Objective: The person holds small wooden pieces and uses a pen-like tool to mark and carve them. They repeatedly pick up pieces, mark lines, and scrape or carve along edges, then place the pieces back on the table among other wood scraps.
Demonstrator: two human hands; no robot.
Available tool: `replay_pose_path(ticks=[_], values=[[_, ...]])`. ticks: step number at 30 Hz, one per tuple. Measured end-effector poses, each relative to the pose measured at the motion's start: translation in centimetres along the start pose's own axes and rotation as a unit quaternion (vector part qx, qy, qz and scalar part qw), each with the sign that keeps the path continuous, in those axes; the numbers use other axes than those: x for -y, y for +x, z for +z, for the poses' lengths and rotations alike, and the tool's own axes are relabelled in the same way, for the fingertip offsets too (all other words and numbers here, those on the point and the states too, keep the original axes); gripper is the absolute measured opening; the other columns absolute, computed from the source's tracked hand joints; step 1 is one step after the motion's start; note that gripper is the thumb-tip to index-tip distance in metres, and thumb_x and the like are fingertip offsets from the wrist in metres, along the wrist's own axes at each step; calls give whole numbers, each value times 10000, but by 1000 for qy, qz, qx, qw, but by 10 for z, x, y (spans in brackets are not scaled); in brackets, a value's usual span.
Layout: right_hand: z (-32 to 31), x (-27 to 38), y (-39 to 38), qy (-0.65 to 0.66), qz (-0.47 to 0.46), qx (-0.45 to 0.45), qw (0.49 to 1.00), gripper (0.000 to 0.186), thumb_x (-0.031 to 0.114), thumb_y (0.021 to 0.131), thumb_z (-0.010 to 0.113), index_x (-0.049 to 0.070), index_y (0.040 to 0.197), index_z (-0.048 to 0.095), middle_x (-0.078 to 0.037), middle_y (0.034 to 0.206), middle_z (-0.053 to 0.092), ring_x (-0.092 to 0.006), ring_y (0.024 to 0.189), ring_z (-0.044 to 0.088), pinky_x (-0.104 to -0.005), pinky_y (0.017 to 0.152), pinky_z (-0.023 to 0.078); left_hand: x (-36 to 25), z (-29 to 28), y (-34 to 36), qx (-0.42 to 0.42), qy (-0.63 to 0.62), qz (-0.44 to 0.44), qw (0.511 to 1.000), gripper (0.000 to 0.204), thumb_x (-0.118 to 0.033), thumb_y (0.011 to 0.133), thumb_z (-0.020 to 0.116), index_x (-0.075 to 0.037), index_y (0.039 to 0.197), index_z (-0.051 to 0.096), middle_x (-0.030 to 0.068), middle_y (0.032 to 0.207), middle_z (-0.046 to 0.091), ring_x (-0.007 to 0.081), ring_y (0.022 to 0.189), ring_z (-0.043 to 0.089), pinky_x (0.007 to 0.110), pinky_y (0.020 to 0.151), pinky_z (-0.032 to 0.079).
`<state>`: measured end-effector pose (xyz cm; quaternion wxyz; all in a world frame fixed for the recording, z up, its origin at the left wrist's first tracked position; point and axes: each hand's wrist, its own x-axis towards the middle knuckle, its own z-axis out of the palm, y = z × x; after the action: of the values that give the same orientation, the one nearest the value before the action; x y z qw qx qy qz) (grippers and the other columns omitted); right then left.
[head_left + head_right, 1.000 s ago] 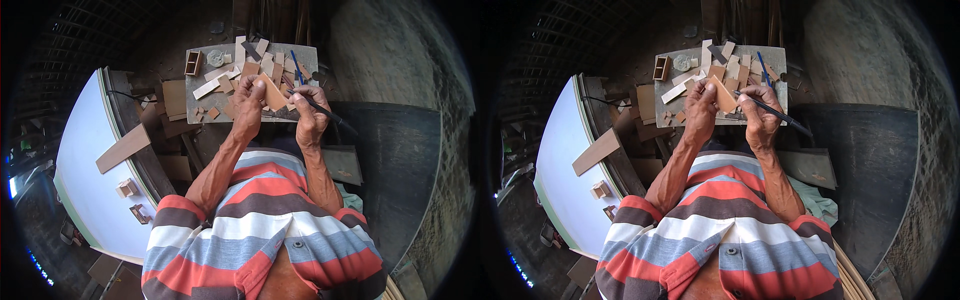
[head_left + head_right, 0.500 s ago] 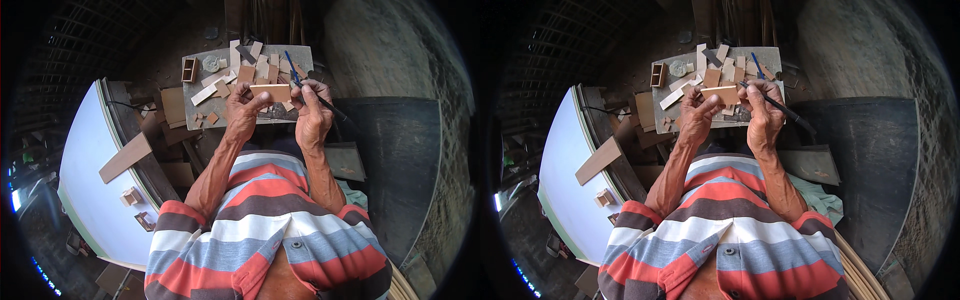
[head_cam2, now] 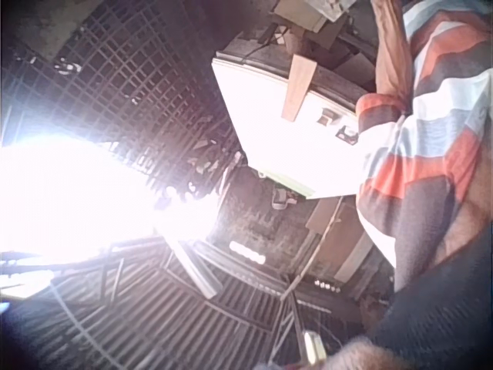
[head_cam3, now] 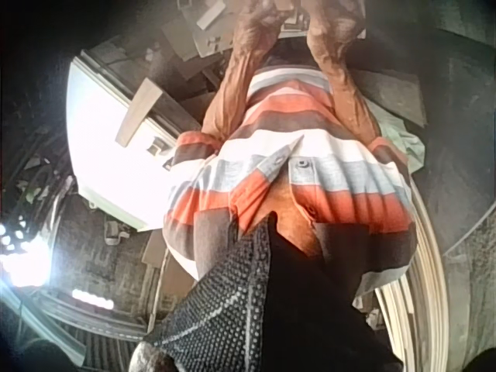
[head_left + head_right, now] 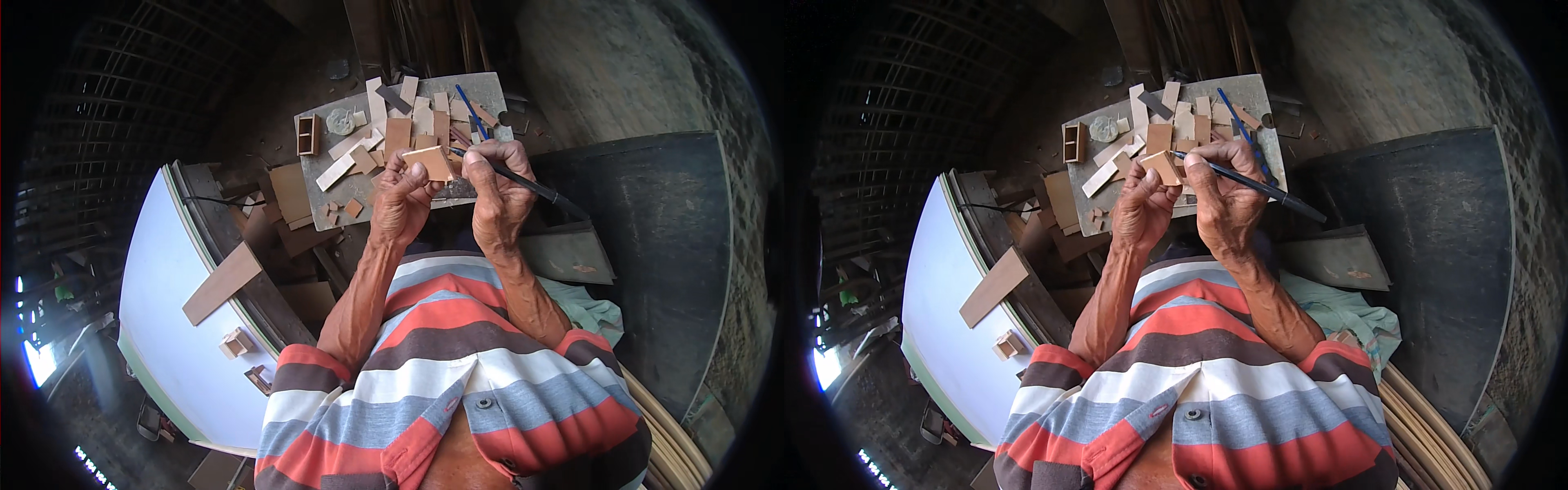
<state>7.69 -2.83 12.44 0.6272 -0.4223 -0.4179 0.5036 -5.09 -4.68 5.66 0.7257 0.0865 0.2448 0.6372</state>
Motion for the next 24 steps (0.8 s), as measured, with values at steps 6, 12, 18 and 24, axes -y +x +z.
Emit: replay_pose_path(ticks=[6,12,18,24], values=[[-5,-5,-2,41,25,31,998,81,33,899,627,-10,950,582,-53,853,621,-97,766,599,-251,750,512,-6,13,1,-70,-37,-81,994,257,-178,991,531,-29,1200,521,104,1012,661,124,814,620,223,626,480],[-18,-16,-4,26,18,94,995,79,23,904,594,-14,974,590,-60,872,631,-103,760,608,-250,723,505,-16,19,3,-133,-37,-150,979,216,-135,966,503,-1,1120,573,73,812,632,70,570,484,194,476,380],[-32,-11,-3,-98,37,185,977,88,26,877,604,-13,954,620,-71,851,654,-116,771,631,-255,724,506,-20,-2,4,-160,-2,-206,965,96,-98,886,529,-32,942,569,-12,633,481,59,442,351,200,371,245],[-33,-12,3,-166,-9,264,950,80,22,836,630,-1,913,639,-90,868,699,-123,771,644,-274,727,521,-12,-12,3,-212,65,-233,947,43,-90,846,524,-70,813,544,-21,594,422,67,412,319,239,378,196]])
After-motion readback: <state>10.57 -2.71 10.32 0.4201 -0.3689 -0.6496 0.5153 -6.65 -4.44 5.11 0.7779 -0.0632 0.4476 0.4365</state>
